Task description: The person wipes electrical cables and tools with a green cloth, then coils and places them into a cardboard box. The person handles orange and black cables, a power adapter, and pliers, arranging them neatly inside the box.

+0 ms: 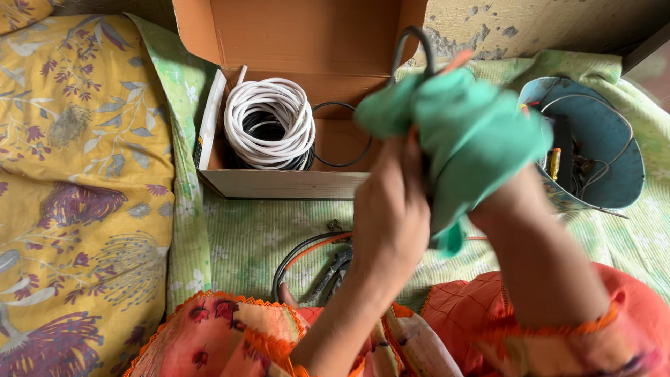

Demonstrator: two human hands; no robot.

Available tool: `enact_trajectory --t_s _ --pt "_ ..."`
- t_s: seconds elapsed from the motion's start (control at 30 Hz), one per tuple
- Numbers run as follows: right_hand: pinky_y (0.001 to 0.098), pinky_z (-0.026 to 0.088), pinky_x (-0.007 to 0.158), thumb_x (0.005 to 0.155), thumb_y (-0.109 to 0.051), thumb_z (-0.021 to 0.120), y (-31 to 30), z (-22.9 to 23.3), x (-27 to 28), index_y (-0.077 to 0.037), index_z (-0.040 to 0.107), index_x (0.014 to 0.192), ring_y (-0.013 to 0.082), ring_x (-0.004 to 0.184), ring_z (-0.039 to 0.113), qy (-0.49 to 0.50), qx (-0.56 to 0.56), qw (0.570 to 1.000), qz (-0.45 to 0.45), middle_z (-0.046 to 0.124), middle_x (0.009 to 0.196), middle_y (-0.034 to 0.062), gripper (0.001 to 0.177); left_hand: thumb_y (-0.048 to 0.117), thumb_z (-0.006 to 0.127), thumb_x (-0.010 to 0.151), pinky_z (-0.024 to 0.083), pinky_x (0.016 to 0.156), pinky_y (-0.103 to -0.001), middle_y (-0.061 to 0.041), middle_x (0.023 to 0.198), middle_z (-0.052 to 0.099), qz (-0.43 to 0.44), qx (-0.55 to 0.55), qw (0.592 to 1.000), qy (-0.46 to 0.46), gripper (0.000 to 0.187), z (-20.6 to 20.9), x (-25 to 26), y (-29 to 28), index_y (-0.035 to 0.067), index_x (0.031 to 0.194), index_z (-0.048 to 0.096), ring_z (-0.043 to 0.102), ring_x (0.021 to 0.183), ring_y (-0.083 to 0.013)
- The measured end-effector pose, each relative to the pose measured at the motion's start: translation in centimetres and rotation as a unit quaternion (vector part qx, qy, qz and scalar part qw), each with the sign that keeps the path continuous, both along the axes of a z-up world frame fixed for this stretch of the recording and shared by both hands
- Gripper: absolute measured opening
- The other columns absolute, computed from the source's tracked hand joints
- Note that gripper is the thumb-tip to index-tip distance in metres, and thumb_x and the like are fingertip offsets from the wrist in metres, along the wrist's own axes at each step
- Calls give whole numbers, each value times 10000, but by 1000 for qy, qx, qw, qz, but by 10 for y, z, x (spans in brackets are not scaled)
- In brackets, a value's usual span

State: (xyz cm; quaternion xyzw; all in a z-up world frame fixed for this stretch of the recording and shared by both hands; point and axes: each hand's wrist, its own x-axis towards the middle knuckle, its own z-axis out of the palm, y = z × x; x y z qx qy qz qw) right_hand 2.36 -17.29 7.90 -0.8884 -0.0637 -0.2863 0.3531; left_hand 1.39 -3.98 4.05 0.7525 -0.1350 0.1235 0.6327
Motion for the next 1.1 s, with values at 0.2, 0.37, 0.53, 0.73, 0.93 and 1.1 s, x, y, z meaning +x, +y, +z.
enact_trajectory --t_s 0.2,0.37,0.53,0.73,0.93,1.1 --pt "457 518 583 901 -111 623 51 -9 -30 24 664 1105 363 755 641 -32 -355 931 -80 656 981 195 248 312 442 1147 457 662 -355 -49 877 603 -134 -361 916 111 392 7 65 1 -18 1111 650 536 743 -161" --pt "444 513 549 914 -72 593 44 -38 -22 36 660 1051 323 730 648 102 -455 864 -188 650 926 165 187 293 558 1104 529 854 -323 -43 1011 642 -235 -487 830 134 331 6 81 2 19 1284 605 612 889 -145" --pt "439 515 549 899 -74 607 -5 -38 -14 32 664 1044 315 726 651 117 -305 933 -150 656 920 162 189 362 518 1102 542 1014 -376 -81 1187 721 -259 -248 928 101 431 -10 55 6 17 1286 700 658 1103 -174" --pt "434 518 548 881 -77 623 -22 -54 -20 28 668 1035 306 721 654 168 -179 964 -100 664 913 157 192 344 613 1151 387 1328 -436 -137 1386 671 -293 -478 828 22 352 -10 58 4 24 1286 672 554 1426 -257" --pt "428 521 548 863 -79 640 -15 -89 -27 24 672 1026 296 716 657 251 -78 964 -52 672 906 152 196 296 571 1167 340 1360 -453 -184 1374 664 -325 -560 761 48 290 -14 68 16 24 1228 649 561 1416 -288" --pt "423 524 547 848 -81 654 -45 -75 2 20 676 1019 289 712 659 167 -14 981 -95 678 901 148 200 319 444 1196 369 1305 -448 -215 1285 687 -369 -476 795 74 362 -14 49 -5 21 1203 649 602 1335 -276"
